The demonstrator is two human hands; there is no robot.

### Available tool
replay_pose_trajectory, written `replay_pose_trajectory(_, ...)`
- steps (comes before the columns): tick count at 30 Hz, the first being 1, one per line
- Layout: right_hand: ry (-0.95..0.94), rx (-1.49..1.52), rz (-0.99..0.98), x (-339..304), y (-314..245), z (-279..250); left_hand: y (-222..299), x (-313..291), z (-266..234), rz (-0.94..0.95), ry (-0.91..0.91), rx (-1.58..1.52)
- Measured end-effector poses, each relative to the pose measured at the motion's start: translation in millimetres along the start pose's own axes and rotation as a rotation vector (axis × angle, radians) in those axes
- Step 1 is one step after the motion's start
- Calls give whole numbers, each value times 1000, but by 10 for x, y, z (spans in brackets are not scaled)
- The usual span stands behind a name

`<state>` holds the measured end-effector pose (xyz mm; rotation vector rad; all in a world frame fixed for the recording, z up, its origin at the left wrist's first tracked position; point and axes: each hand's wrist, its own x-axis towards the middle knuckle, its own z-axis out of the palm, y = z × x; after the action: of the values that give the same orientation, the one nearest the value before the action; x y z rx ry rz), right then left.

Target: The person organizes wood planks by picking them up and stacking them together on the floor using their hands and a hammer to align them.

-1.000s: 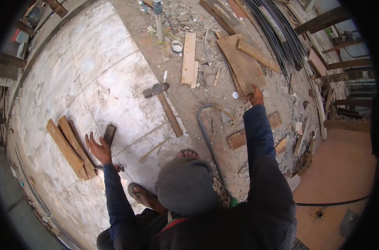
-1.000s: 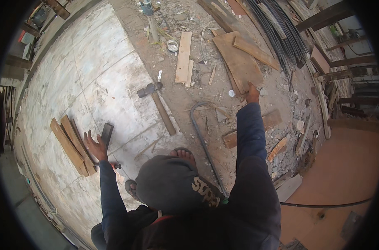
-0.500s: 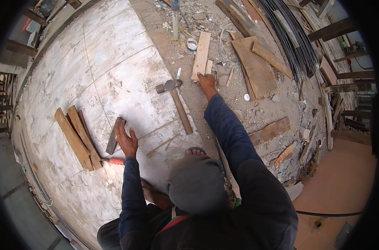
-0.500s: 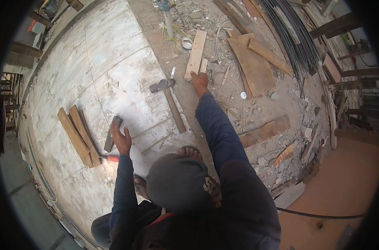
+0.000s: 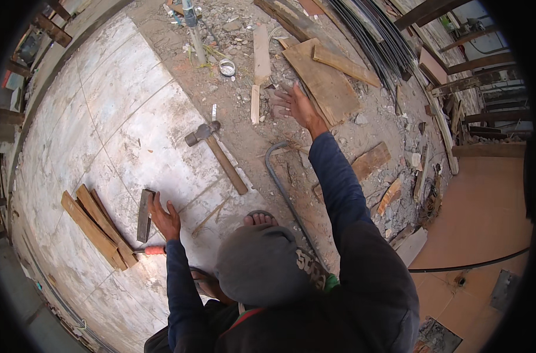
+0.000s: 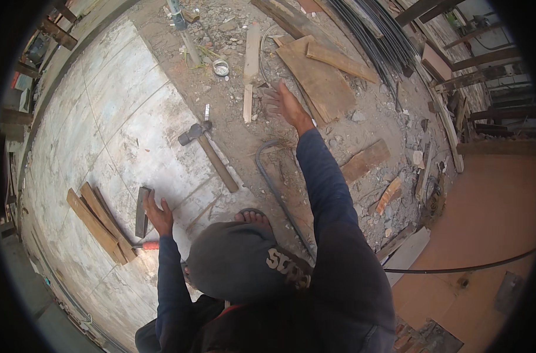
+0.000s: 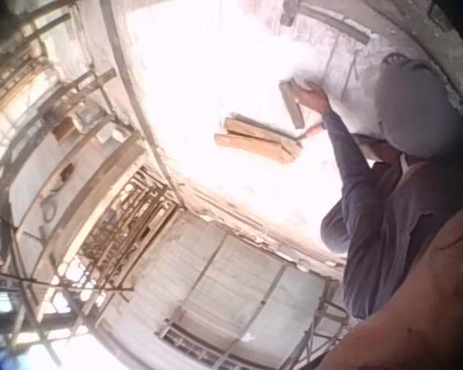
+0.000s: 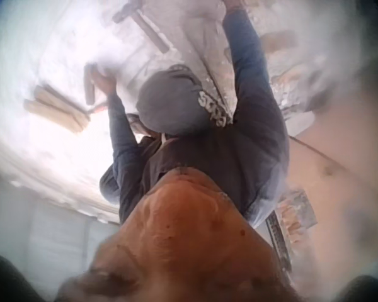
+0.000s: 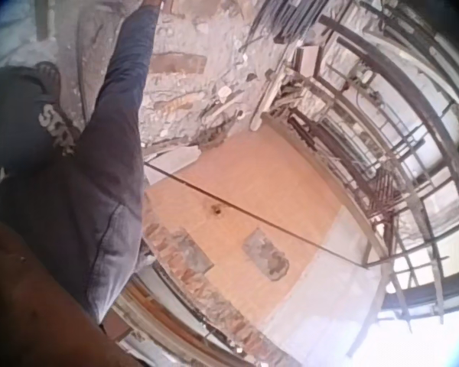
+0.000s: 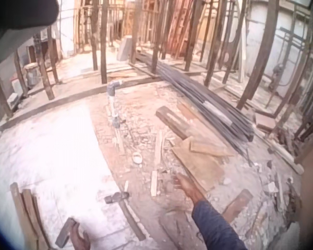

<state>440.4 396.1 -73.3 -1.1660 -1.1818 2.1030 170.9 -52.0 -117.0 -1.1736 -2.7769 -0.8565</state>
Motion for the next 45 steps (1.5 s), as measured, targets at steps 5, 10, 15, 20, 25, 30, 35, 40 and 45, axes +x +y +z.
replay_pose_trajectory(5, 463, -874, -146, 67, 109, -909, 105, 215, 92, 12, -19, -69)
replay_pose_trajectory(10, 964, -1169, -269, -90, 68, -1424, 110, 234, 99, 68, -51, 30)
replay_pose_trajectory(15, 874, -1404, -289, 519, -287, -1745, -51, 230, -38, 169, -192, 73)
replay_pose_trajectory(20, 679, -1813, -362, 1534, -492, -2064, 57, 679, -734, 344, -723, 264)
replay_pose_trajectory(25, 599, -2013, -526, 2110, -1050, -2755, -229, 927, -1554, 341, -874, 327)
replay_pose_trajectory(30, 349, -2001, -68, 1956, -632, -1853, -467, 401, -2756, -44, -711, 492)
replay_pose_trajectory(35, 181, -2006, -546, 2048, -909, -2790, -892, -401, -2566, -189, -640, 385)
replay_pose_trajectory(40, 235, -1952, -232, 1878, -768, -2197, -753, -579, -2452, -603, -620, 30)
replay_pose_trajectory(45, 378, -2073, -101, 2338, -767, -2459, -901, -714, -2520, -609, -662, 9)
